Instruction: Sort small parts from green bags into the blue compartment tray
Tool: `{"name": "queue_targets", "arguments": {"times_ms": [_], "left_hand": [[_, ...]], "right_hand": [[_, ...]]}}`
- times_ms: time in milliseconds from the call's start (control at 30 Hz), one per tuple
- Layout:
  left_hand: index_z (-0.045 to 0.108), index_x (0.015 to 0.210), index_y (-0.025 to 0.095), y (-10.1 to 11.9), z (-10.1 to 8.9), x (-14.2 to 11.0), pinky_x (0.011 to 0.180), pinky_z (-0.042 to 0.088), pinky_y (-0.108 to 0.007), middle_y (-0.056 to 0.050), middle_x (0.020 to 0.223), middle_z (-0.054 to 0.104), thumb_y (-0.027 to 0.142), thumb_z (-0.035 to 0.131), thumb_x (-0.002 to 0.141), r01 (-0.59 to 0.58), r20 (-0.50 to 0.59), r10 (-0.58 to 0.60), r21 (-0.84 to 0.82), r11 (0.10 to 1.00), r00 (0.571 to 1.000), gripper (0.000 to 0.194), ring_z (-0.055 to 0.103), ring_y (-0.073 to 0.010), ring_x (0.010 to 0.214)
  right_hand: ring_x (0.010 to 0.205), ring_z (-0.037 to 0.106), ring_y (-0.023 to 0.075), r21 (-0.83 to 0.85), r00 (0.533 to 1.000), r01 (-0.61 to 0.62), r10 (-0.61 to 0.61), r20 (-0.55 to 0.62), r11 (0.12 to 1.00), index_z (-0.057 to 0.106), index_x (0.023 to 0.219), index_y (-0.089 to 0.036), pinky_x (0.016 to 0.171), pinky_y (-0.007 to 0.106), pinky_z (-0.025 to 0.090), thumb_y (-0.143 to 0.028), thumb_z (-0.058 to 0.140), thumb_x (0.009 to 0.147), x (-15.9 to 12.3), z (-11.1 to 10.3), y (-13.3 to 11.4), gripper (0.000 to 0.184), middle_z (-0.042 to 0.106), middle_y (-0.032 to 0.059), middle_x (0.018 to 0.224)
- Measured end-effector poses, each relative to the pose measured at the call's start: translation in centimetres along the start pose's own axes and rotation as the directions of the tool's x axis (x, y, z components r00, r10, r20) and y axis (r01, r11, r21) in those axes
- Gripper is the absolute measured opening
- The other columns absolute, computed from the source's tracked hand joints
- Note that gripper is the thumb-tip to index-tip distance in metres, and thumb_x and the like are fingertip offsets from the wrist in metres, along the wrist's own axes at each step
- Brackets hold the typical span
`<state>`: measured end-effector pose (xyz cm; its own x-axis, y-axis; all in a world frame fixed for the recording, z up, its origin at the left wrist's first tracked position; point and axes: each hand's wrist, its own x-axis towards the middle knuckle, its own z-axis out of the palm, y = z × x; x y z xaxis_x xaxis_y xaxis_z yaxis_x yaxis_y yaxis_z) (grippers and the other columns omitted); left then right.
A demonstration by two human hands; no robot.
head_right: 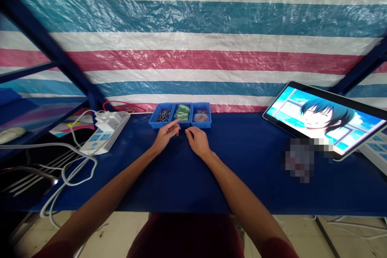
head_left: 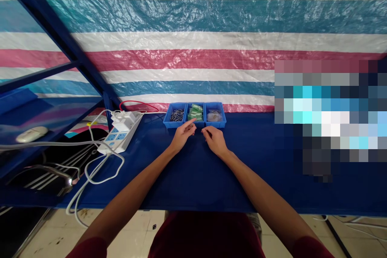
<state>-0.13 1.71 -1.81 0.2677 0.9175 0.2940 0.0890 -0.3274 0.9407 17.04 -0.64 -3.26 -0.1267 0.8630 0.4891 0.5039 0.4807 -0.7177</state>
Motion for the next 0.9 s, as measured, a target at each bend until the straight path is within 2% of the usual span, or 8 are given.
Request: {"name": "queue_targets", "arguments": {"times_ms": [100, 200, 300, 400, 533, 667, 900], "left_hand": [[0.057, 0.126, 0.018, 0.05, 0.05, -0.14, 0.075, 0.046, -0.026, -0.003, 0.092, 0.058, 0.035, 0.066, 0.079, 0.002, 0.041, -0.001, -0.008, 1.000, 0.999, 0.051, 0.054, -0.0114, 0.076], [0.060, 0.123, 0.017, 0.07, 0.04, -0.16, 0.076, 0.046, -0.027, -0.003, 0.090, 0.059, 0.038, 0.060, 0.084, -0.029, 0.043, 0.028, 0.031, 0.999, 0.999, 0.044, 0.053, -0.0109, 0.073], [0.066, 0.111, 0.015, 0.08, 0.03, -0.11, 0.076, 0.046, -0.028, -0.004, 0.085, 0.060, 0.042, 0.051, 0.090, -0.068, 0.026, 0.066, 0.103, 0.992, 0.997, 0.037, 0.054, -0.0122, 0.071], [0.068, 0.093, 0.014, 0.01, 0.04, -0.06, 0.072, 0.046, -0.027, -0.004, 0.079, 0.060, 0.045, 0.047, 0.091, -0.083, -0.005, 0.084, 0.163, 0.983, 0.996, 0.038, 0.054, -0.0136, 0.070], [0.064, 0.082, 0.015, -0.11, -0.01, 0.02, 0.068, 0.046, -0.026, -0.002, 0.074, 0.058, 0.045, 0.046, 0.091, -0.095, -0.077, 0.112, 0.198, 0.976, 0.991, 0.035, 0.053, -0.0128, 0.065], [0.062, 0.079, 0.016, -0.03, -0.04, 0.02, 0.066, 0.046, -0.025, -0.003, 0.079, 0.060, 0.041, 0.047, 0.091, -0.145, -0.099, 0.170, 0.225, 0.964, 0.980, 0.032, 0.054, -0.0124, 0.066], [0.061, 0.079, 0.016, 0.46, 0.13, -0.34, 0.060, 0.047, -0.024, -0.002, 0.076, 0.066, 0.036, 0.055, 0.087, -0.129, -0.163, 0.169, 0.230, 0.965, 0.972, 0.022, 0.055, -0.0103, 0.056]], "right_hand": [[0.068, 0.059, 0.0154, 0.001, 1.000, 0.001, -0.001, 0.003, 1.000, 0.064, 0.084, -0.019, 0.064, 0.025, 0.043, -0.031, 0.042, 0.094, 0.02, -0.02, -0.07, 0.026, 0.065, 0.0033, 0.078], [0.069, 0.059, 0.0158, -0.012, 1.000, 0.001, -0.001, 0.005, 1.000, 0.064, 0.083, -0.019, 0.066, 0.026, 0.043, -0.031, 0.042, 0.094, 0.07, -0.01, -0.09, 0.027, 0.065, 0.0034, 0.077], [0.071, 0.059, 0.0161, -0.020, 1.000, 0.005, -0.005, 0.003, 1.000, 0.064, 0.083, -0.019, 0.068, 0.026, 0.043, -0.031, 0.042, 0.094, 0.10, -0.01, -0.11, 0.028, 0.065, 0.0038, 0.077], [0.070, 0.059, 0.0161, -0.016, 1.000, 0.004, -0.004, 0.001, 1.000, 0.064, 0.083, -0.019, 0.067, 0.026, 0.043, -0.032, 0.042, 0.094, 0.08, 0.00, -0.07, 0.028, 0.065, 0.0037, 0.077], [0.070, 0.059, 0.0158, -0.008, 1.000, 0.006, -0.006, 0.001, 1.000, 0.064, 0.083, -0.019, 0.067, 0.026, 0.043, -0.033, 0.042, 0.094, 0.03, 0.06, 0.05, 0.028, 0.065, 0.0037, 0.078], [0.070, 0.060, 0.0157, 0.002, 1.000, 0.002, -0.002, 0.005, 1.000, 0.064, 0.083, -0.018, 0.067, 0.025, 0.043, -0.033, 0.042, 0.094, 0.03, 0.07, 0.02, 0.028, 0.065, 0.0038, 0.078], [0.068, 0.059, 0.0153, -0.007, 1.000, -0.018, 0.018, 0.024, 1.000, 0.063, 0.082, -0.018, 0.065, 0.025, 0.043, -0.032, 0.042, 0.094, 0.02, -0.18, -0.29, 0.028, 0.064, 0.0033, 0.077]]}}
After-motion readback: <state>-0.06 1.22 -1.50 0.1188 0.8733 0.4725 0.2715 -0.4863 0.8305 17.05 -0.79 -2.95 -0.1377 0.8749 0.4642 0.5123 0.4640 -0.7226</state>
